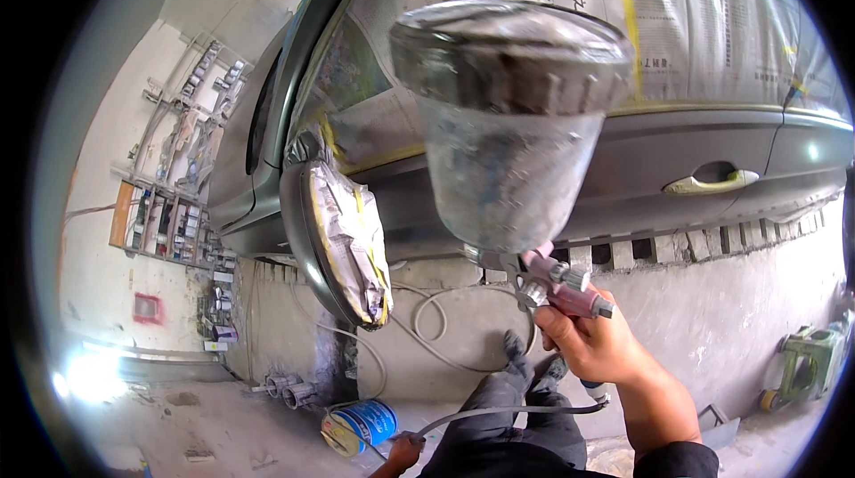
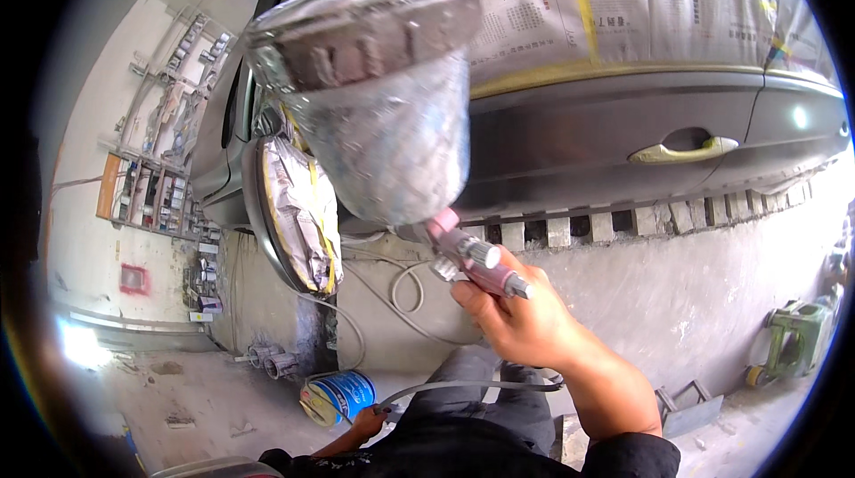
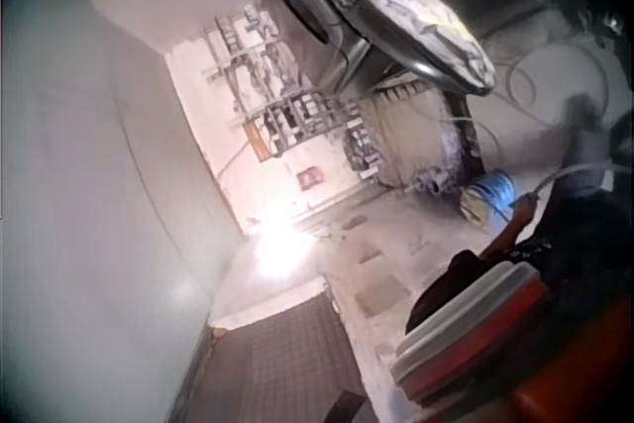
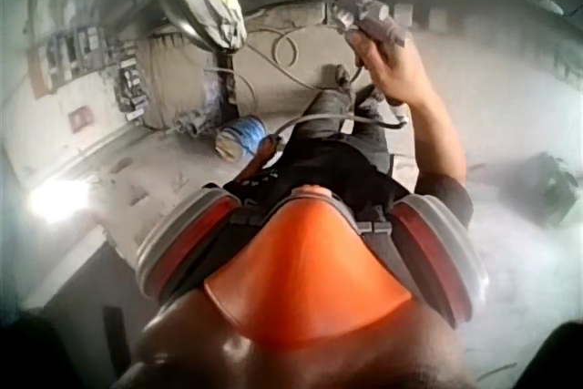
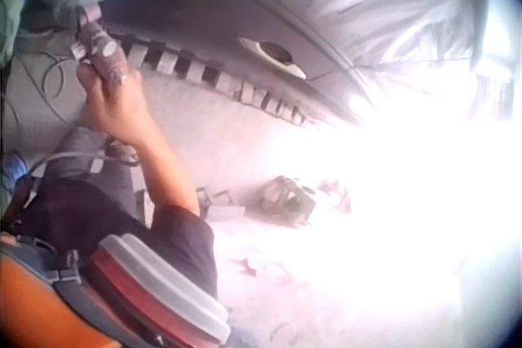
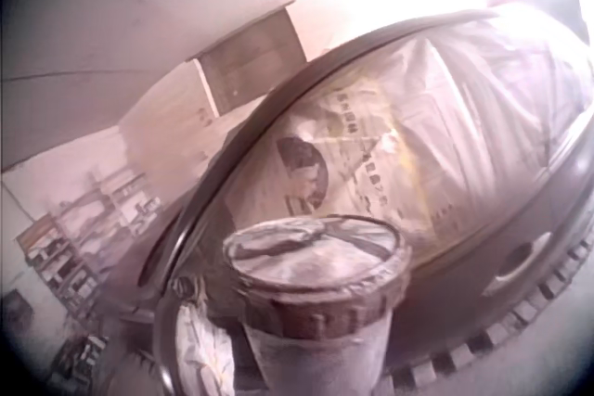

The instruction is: The person spray-paints the exterior panels of a dark car using a spray gun and a paint cup, moving along the doors and the rear quarter panel while in a body shop.

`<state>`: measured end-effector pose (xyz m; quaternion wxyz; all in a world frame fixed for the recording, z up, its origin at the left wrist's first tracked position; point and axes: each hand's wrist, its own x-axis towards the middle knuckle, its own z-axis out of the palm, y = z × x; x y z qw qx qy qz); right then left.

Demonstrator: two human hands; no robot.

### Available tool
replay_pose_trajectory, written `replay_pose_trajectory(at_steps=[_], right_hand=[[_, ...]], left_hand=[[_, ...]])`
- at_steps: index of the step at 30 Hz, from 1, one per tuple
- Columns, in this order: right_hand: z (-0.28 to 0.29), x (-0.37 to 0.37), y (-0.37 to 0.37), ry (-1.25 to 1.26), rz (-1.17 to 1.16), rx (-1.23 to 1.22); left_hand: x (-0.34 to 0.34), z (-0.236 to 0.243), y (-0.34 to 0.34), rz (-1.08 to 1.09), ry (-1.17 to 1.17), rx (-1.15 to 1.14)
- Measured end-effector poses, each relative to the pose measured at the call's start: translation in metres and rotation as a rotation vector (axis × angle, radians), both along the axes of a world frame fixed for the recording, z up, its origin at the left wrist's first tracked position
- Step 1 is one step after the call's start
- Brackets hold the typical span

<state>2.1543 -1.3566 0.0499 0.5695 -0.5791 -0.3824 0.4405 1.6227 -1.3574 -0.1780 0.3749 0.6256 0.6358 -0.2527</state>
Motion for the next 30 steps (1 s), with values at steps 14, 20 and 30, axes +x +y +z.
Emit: replay_pose_trajectory(at_steps=[14, 20, 30], right_hand=[[0.012, 0.064, 0.096, 0.036, 0.230, -0.013], [0.008, 0.081, 0.119, 0.026, 0.253, 0.095], [-0.017, 0.101, 0.103, 0.018, 0.275, 0.054]], left_hand=[[0.060, -0.034, 0.001, -0.268, -0.020, 0.000], [0.114, 0.012, -0.004, -0.198, 0.090, 0.007], [0.125, -0.002, -0.069, -0.051, 0.175, 0.072]])
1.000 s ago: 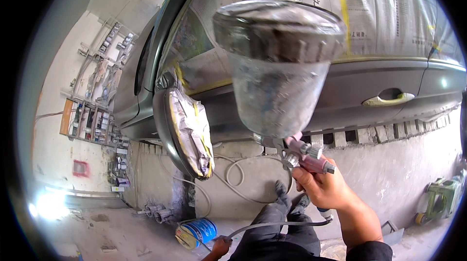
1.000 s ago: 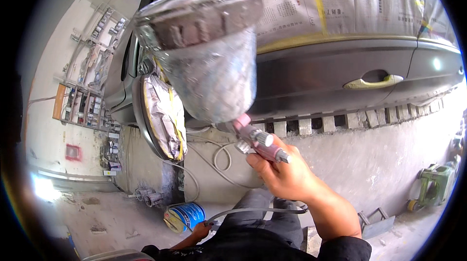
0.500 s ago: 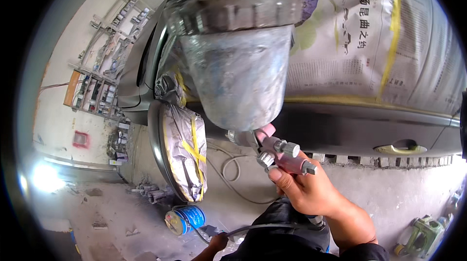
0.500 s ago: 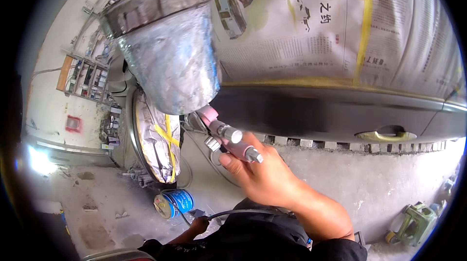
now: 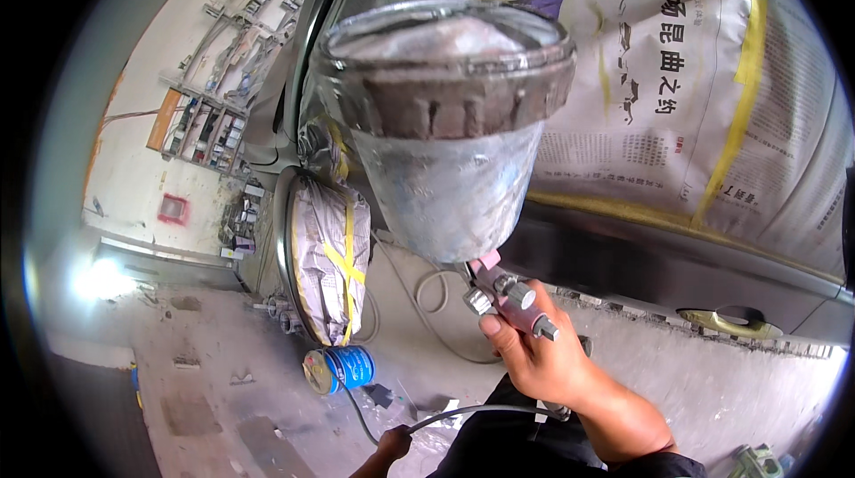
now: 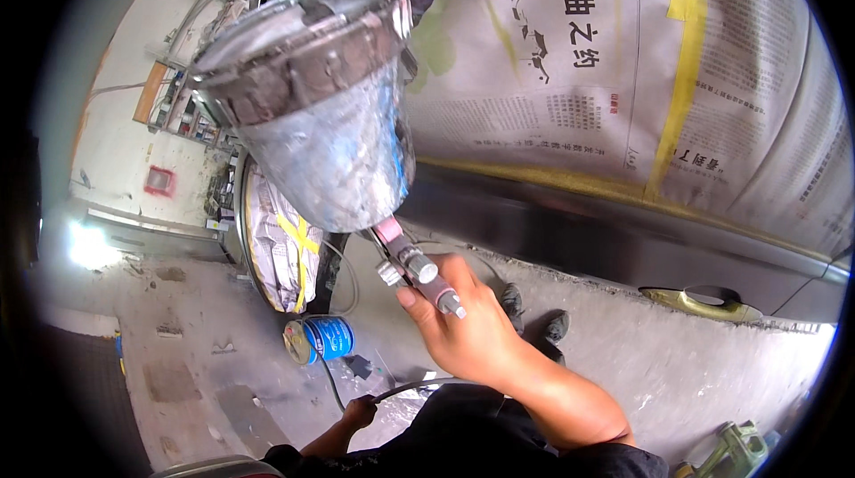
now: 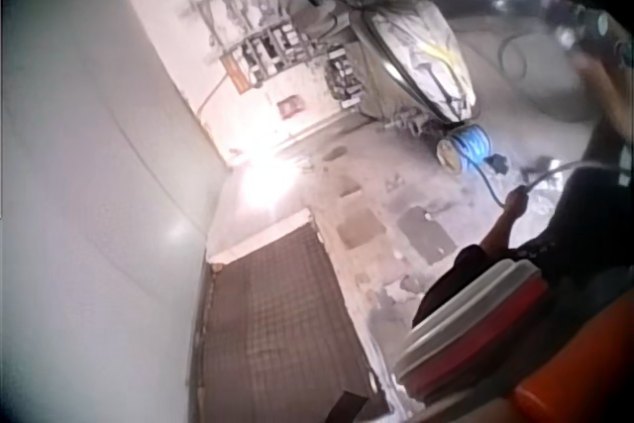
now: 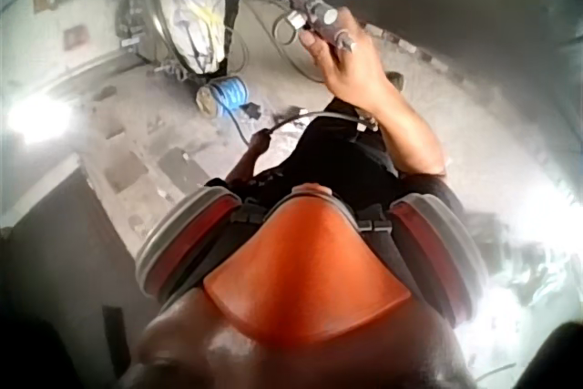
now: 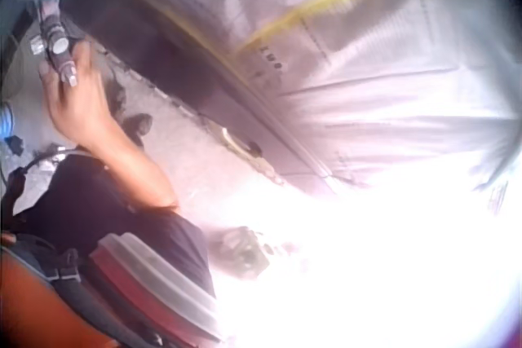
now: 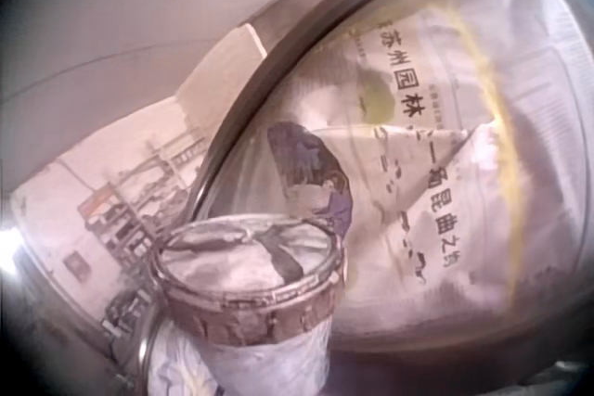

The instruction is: The person spray-paints the exterior panels of a dark car using a spray gun and a paint cup, moving along the doors and the rear quarter panel while in a body shop.

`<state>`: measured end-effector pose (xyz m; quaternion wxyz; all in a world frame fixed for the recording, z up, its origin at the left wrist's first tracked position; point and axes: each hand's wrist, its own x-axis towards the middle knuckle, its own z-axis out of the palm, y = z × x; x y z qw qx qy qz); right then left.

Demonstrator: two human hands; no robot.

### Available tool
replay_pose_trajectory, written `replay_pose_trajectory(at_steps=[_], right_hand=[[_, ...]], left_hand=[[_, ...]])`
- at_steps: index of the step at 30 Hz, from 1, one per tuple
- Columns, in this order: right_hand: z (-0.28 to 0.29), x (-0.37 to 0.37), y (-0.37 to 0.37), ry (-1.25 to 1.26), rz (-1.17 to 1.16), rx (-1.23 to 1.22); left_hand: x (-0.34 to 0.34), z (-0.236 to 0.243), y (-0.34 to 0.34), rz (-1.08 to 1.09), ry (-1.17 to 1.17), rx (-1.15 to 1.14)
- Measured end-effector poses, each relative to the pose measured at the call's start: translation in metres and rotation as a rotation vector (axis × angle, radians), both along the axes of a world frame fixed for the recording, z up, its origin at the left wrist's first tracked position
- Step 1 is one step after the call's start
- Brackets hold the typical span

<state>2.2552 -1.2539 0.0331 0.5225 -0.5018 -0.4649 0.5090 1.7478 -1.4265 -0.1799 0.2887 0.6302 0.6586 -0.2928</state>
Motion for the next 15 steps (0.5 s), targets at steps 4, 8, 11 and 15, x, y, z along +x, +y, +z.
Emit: replay_pose_trajectory(at_steps=[4, 8, 11, 15], right_hand=[[-0.017, -0.003, -0.007, 0.050, 0.036, -0.014], [-0.024, -0.009, 0.001, 0.108, -0.035, 0.010], [-0.022, -0.014, 0.002, 0.080, -0.135, 0.070], [-0.028, -0.027, -0.017, 0.184, -0.215, 0.081]], left_hand=[[0.018, 0.013, -0.009, -0.064, -0.019, -0.001], [0.007, 0.013, -0.012, -0.056, -0.025, 0.025], [-0.004, 0.011, -0.011, -0.011, 0.005, 0.044], [-0.021, 0.006, -0.004, 0.061, 0.010, 0.068]])
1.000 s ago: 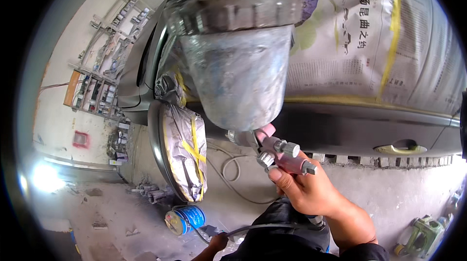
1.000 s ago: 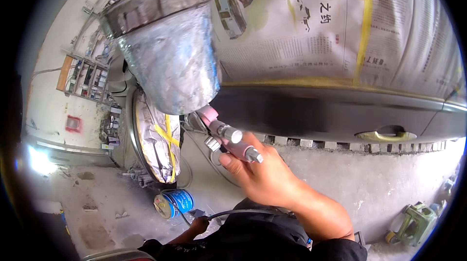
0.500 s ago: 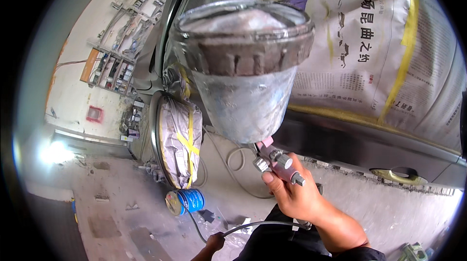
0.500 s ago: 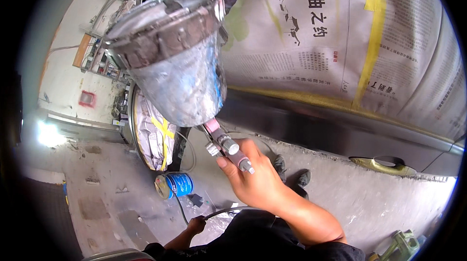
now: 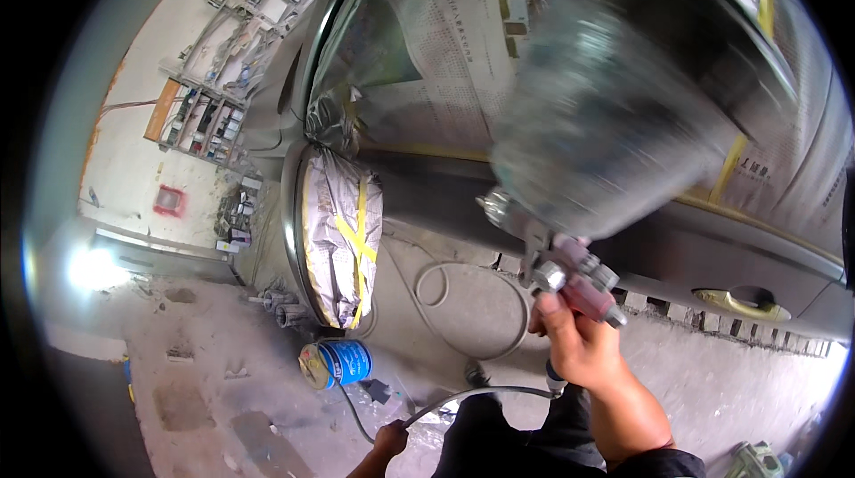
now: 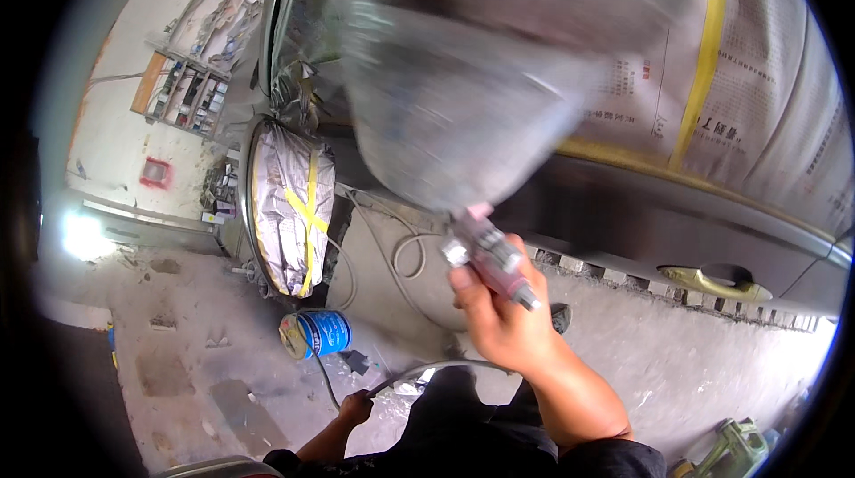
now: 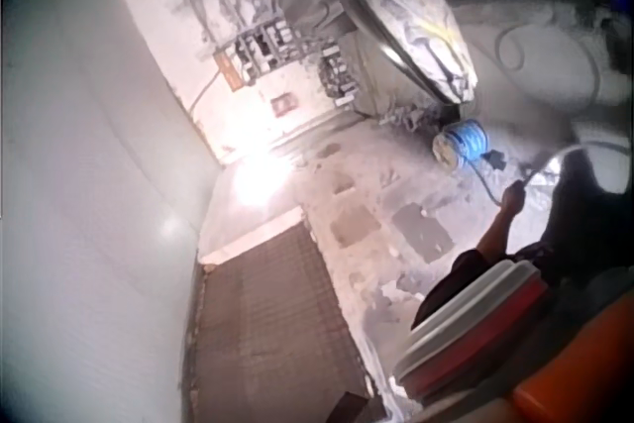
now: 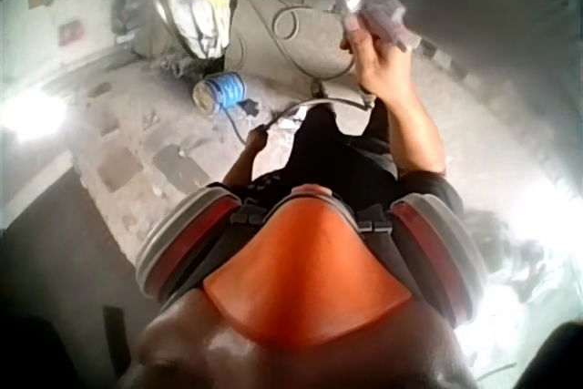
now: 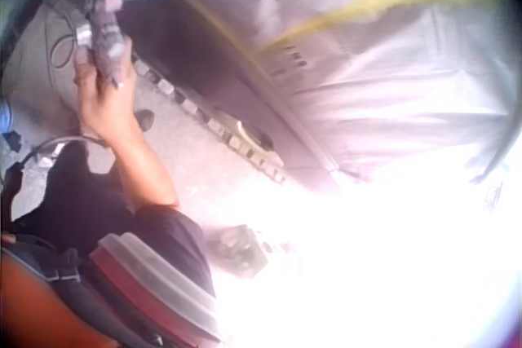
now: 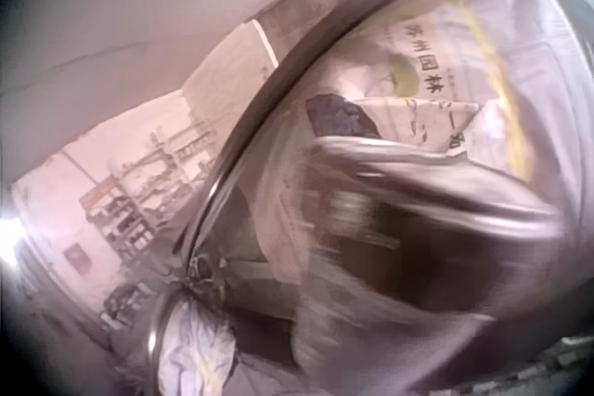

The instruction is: The person spray-paints the exterior panels of a dark car using a spray gun and a paint cup, moving along the doors and the rear quarter panel while in a body shop.

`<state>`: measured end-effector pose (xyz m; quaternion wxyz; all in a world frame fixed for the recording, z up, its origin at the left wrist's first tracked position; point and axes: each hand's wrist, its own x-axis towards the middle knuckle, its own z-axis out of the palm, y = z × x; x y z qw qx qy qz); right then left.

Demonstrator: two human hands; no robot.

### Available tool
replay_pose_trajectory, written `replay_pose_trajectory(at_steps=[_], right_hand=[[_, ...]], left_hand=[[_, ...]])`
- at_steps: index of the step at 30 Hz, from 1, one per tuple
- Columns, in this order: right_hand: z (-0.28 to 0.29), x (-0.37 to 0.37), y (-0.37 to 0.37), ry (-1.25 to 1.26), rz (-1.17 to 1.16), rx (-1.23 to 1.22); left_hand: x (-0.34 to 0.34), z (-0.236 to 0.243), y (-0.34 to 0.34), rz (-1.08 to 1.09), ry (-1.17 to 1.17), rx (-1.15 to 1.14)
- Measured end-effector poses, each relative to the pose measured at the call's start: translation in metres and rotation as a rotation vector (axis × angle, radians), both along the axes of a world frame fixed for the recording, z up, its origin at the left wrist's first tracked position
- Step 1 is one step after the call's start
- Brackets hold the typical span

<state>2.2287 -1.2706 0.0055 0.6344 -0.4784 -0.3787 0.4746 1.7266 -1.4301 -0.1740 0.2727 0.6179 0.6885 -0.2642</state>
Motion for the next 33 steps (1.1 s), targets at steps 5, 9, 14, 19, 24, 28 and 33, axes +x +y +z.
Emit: replay_pose_trajectory(at_steps=[5, 9, 14, 19, 24, 28, 33], right_hand=[[-0.050, -0.040, -0.037, -0.075, -0.121, 0.086], [-0.070, -0.092, -0.061, 0.045, -0.278, -0.005], [-0.076, -0.143, -0.070, 0.041, -0.255, -0.030], [-0.044, -0.144, -0.066, 0.058, -0.270, -0.062], [-0.026, -0.114, -0.104, 0.018, -0.534, -0.004], [0.011, -0.116, -0.140, -0.005, -0.893, -0.124], [0.025, -0.149, -0.144, -0.036, -0.792, -0.136]], left_hand=[[-0.046, -0.028, 0.018, 0.016, 0.008, 0.014], [-0.086, -0.041, 0.045, -0.036, -0.020, 0.070], [-0.144, -0.054, 0.074, -0.121, -0.080, 0.119], [-0.166, -0.049, 0.092, -0.158, -0.064, 0.113], [-0.148, -0.060, 0.100, -0.164, -0.126, 0.068], [-0.136, -0.066, 0.101, -0.271, -0.217, 0.124], [-0.148, -0.073, 0.132, -0.324, -0.225, 0.115]])
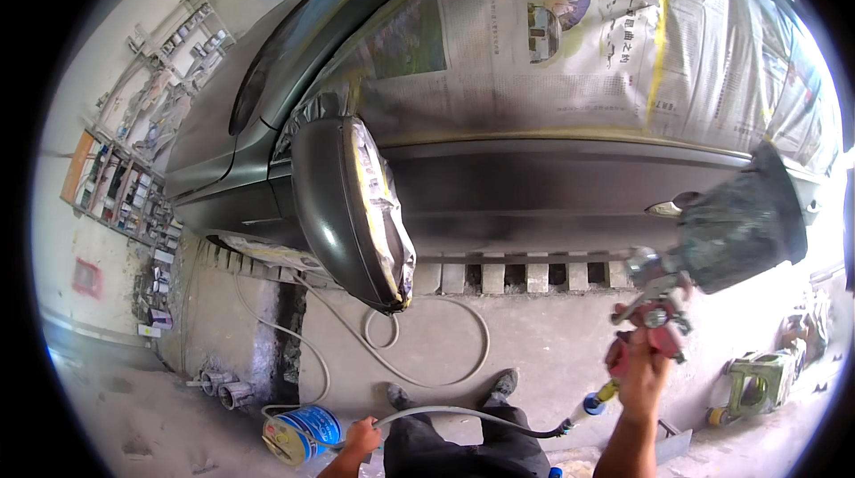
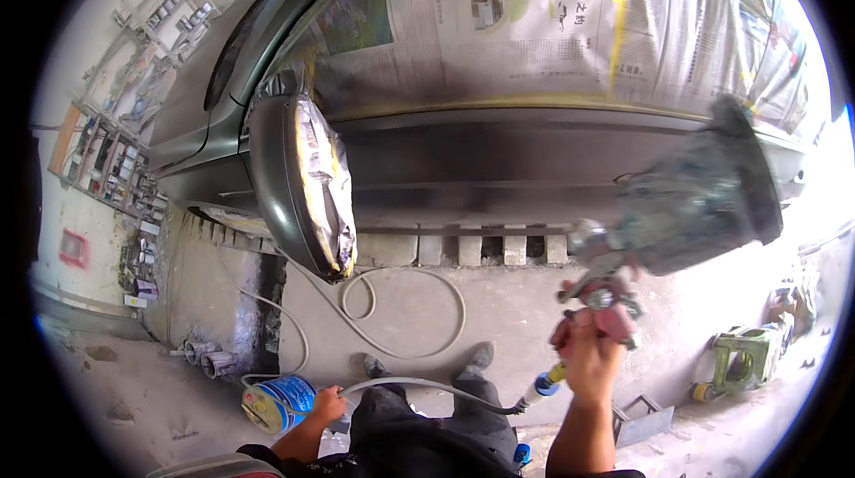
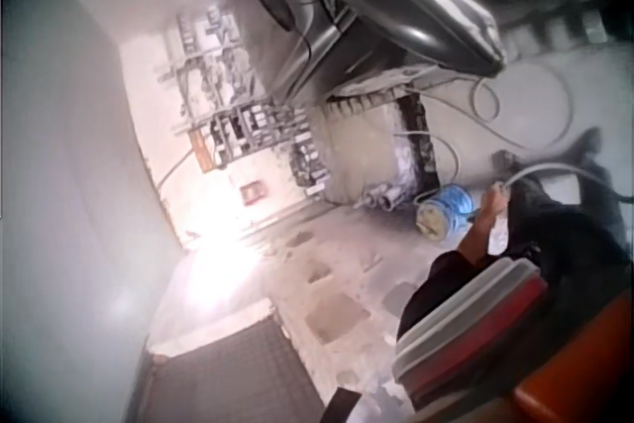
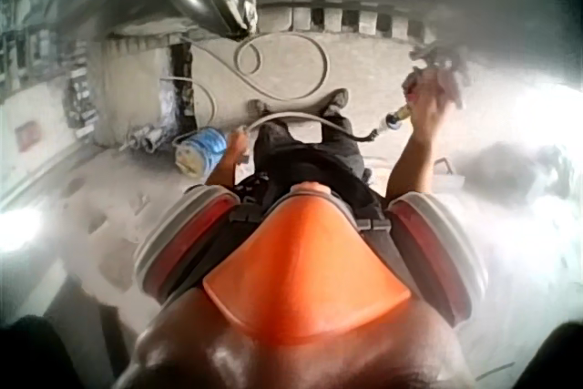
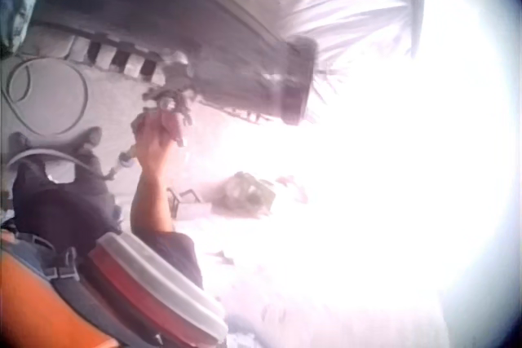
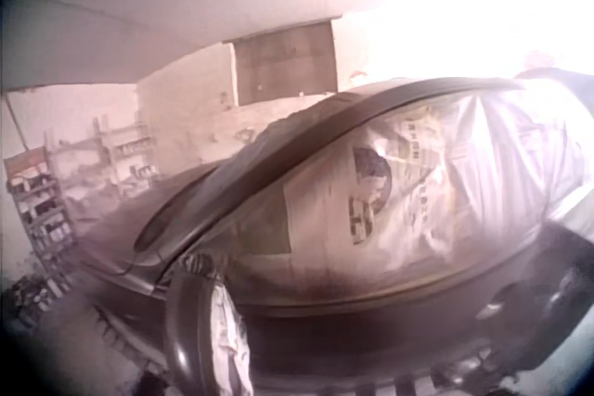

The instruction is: The person spray-paints the exterior panels of a dark car using a spray gun and a paint cup, moving along the doors and the rear quarter panel while in a body shop.

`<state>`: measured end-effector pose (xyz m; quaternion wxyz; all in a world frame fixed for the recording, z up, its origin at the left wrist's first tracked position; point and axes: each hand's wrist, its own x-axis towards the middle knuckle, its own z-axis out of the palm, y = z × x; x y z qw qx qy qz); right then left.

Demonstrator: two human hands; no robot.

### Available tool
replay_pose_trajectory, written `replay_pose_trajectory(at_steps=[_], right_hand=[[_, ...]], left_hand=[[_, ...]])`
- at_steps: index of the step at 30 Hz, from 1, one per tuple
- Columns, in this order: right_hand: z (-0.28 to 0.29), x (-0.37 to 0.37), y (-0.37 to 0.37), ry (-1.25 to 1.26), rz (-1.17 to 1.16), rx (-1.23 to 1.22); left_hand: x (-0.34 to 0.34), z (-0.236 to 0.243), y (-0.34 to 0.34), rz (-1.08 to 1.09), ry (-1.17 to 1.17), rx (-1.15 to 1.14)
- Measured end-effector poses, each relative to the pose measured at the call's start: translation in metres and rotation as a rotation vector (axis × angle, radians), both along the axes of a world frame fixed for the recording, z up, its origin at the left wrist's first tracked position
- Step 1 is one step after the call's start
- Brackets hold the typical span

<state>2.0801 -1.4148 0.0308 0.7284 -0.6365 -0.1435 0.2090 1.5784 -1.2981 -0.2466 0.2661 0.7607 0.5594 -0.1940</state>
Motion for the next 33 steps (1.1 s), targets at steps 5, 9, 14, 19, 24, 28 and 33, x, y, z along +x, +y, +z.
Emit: replay_pose_trajectory(at_steps=[5, 9, 14, 19, 24, 28, 33], right_hand=[[-0.046, -0.059, 0.022, 0.073, 0.287, 0.015], [-0.088, -0.118, 0.034, -0.055, 0.085, 0.055], [-0.141, -0.171, 0.034, 0.008, -0.266, 0.045], [-0.191, -0.196, 0.051, -0.129, -0.349, 0.094], [-0.231, -0.207, 0.095, -0.135, -0.361, 0.148], [-0.281, -0.211, 0.116, -0.288, -0.352, 0.235], [-0.322, -0.213, 0.135, -0.400, -0.235, 0.254]], left_hand=[[-0.027, 0.011, 0.055, -0.025, 0.083, -0.009], [-0.067, -0.007, 0.092, -0.112, 0.063, 0.003], [-0.090, -0.028, 0.143, -0.062, 0.069, 0.023], [-0.094, -0.061, 0.198, -0.106, -0.010, 0.122], [-0.097, -0.132, 0.251, -0.140, -0.142, 0.373], [-0.077, -0.161, 0.284, -0.047, -0.132, 0.619], [-0.100, -0.200, 0.316, 0.014, -0.227, 0.841]])
